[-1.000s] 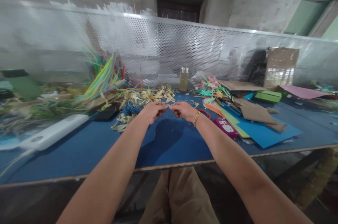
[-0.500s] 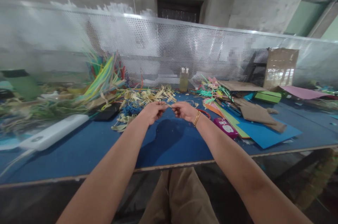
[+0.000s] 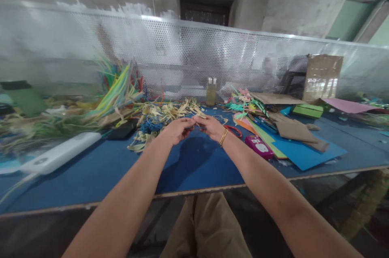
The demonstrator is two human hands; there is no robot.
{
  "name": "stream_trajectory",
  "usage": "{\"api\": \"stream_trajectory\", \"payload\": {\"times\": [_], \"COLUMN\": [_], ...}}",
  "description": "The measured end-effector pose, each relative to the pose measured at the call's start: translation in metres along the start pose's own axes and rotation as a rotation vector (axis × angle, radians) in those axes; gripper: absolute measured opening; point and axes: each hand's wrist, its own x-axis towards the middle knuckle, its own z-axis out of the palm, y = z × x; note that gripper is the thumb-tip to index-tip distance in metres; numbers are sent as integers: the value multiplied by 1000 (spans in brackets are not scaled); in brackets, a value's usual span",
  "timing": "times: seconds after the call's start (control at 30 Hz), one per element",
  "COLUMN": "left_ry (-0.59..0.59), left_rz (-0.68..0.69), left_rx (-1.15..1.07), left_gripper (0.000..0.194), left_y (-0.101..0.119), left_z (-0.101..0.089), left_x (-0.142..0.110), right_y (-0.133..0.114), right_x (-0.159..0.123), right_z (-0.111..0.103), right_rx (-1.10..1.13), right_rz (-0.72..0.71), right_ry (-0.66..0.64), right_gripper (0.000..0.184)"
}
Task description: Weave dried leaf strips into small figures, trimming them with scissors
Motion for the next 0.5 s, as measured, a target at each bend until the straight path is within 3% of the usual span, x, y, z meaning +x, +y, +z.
{"api": "stream_trajectory", "payload": {"times": [0.2,0.37,0.5], "left_ry": [24,157,335], "left_rz": [0,51,107], "left_rx": [74,-17,-78], "left_gripper": [26,21,17], "left_y": [1,2,6], "left_z": [-2,-7,-10], "left_x": [2,7,7], "right_y": [-3,-8,-11], "right_x": [5,4,2], "right_z": [-6,-9,-11], "right_rx": [71,89,87], "right_rz": [-24,-6,-14], "right_ry": [81,57,-2], "right_gripper": [26,23,25]}}
